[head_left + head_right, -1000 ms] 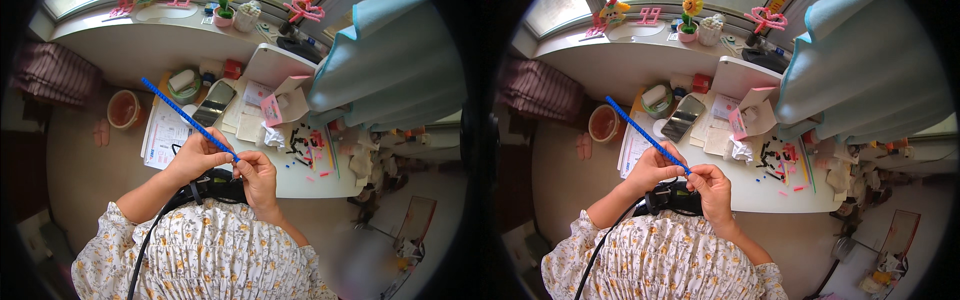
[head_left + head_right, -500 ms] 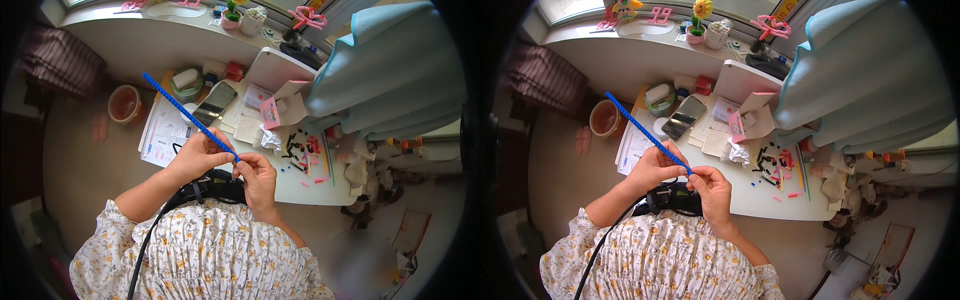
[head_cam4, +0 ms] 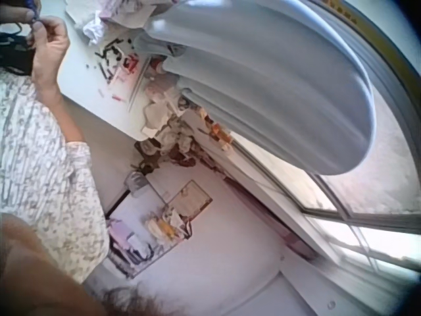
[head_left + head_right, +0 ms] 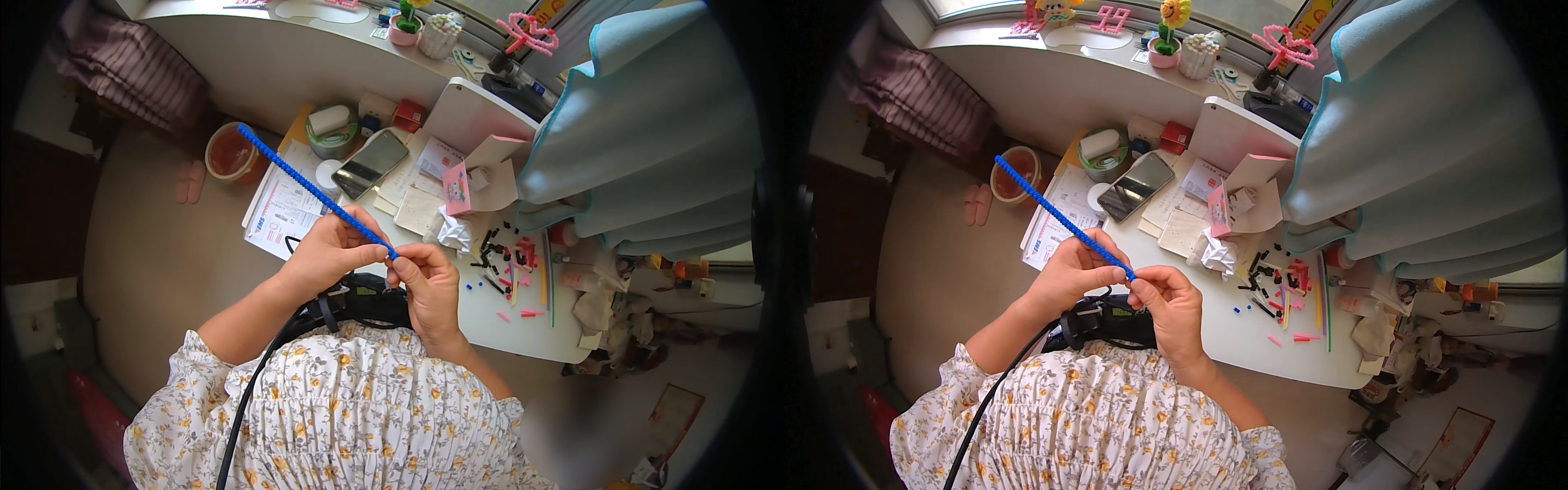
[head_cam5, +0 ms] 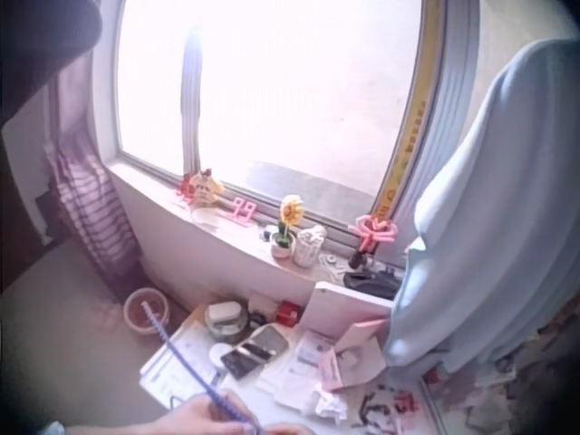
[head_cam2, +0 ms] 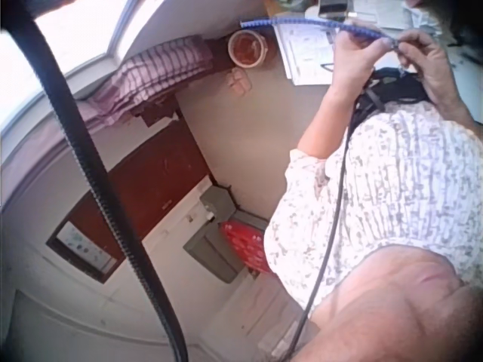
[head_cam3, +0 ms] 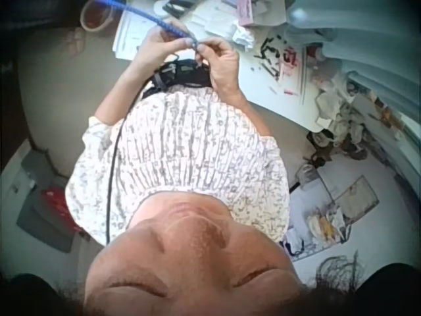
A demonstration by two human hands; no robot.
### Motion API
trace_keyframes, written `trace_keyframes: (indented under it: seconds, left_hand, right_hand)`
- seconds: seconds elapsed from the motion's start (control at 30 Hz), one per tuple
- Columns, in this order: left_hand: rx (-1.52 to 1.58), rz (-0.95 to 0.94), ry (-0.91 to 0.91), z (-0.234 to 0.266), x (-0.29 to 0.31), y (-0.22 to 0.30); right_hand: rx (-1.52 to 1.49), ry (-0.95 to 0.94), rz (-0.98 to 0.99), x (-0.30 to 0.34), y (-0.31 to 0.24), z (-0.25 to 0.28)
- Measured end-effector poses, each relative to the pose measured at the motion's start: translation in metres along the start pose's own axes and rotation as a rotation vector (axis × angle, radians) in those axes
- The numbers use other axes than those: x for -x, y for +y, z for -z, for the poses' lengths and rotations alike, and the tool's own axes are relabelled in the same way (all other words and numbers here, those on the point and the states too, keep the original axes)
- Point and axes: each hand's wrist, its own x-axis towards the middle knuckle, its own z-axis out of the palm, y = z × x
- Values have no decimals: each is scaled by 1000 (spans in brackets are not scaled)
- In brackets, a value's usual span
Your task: The person assembles plastic tubes by attaching small plastic connectors to them. They pick up a blue tube and a pink tube, then press small black and pink pieces onto the ends by hand.
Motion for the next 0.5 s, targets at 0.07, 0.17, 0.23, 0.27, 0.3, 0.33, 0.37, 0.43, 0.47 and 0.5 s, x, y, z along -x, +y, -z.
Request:
trace_keyframes:
  seconds: [0.07, 0.17, 0.23, 0.27, 0.3, 0.33, 0.37, 0.43, 0.47, 0.5]
  left_hand:
    - [-15, 2, 8, 0, 0, -1]
    - [-3, 6, 10, -2, -1, -1]
    - [-19, 12, 12, -1, -2, -2]
    - [-27, 14, 12, -1, -2, -2]
    - [-25, 4, 3, 0, -2, -2]
    - [-23, -6, -7, 0, -3, -3]
    - [-21, -16, -16, 1, -3, -4]
    - [-36, -8, -18, 2, -4, -4]
    - [-44, -3, -20, 3, -5, -4]
    - [-54, -1, -19, 3, -5, -3]
  right_hand:
    - [10, -6, -5, -1, 0, 2]
    - [28, -9, -13, -2, -1, 4]
    - [40, -5, -14, -2, -1, 4]
    - [45, -2, -14, -2, -1, 4]
    - [50, 0, -12, -3, -1, 3]
    - [74, 3, -6, -3, -1, 3]
    - [98, 5, 1, -2, -2, 3]
    - [126, 4, 11, -3, -1, 3]
    - [132, 3, 17, -4, -2, 3]
    - [138, 3, 22, -4, -2, 2]
